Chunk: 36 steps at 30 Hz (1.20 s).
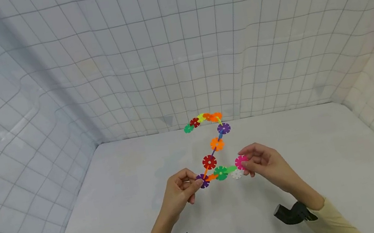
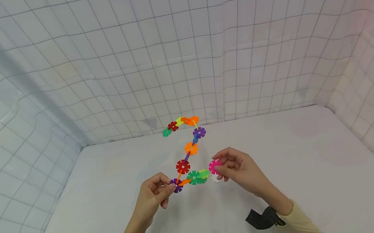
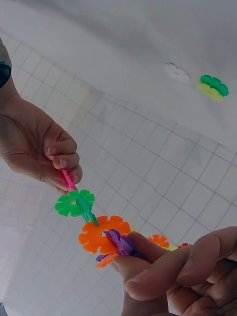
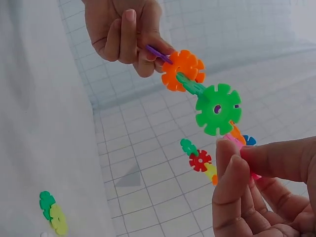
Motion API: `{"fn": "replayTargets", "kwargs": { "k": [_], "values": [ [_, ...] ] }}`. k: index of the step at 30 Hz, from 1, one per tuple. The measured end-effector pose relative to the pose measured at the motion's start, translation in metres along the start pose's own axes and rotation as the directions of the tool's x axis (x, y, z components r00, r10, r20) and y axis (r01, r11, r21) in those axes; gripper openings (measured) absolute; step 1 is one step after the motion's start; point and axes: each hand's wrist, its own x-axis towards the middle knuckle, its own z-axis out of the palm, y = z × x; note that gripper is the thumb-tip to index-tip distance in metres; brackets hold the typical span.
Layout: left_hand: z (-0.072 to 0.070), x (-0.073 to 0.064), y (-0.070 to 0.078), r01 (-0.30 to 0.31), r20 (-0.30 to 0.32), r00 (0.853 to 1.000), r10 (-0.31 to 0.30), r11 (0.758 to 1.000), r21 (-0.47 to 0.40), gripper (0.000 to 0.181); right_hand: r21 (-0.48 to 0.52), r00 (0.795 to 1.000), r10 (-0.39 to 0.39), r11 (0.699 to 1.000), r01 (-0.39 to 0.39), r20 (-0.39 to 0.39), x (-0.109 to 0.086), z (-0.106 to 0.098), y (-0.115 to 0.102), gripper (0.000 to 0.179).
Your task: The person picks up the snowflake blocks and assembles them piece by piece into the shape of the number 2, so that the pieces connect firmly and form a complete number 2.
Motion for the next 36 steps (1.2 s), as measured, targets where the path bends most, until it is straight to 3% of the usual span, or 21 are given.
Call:
{"fn": "replayTargets", "kwargs": {
  "k": [8,15,23,36],
  "values": [
    [0.000,-0.002,0.000,-0.008,-0.004,1.000,0.008,1.000,-0.002,0.019,-0.033,0.997,-0.067,0.997,0.066,-0.031,-0.004,0.004,-0.002,0.020],
    [0.001,-0.003,0.001,-0.011,0.012,1.000,0.011,1.000,-0.007,0.018,-0.081,0.998,-0.062,0.995,0.062,-0.009,-0.007,0.005,-0.005,0.018],
    [0.002,-0.003,0.003,-0.001,0.017,1.000,0.001,1.000,-0.003,0.019,-0.076,0.994,-0.110,0.991,0.110,0.006,-0.010,0.007,-0.009,0.018],
    [0.001,-0.005,0.004,-0.071,0.053,0.996,0.071,0.997,-0.004,0.015,-0.113,0.979,-0.206,0.972,0.204,-0.002,-0.013,0.008,-0.009,0.020]
  ]
}}
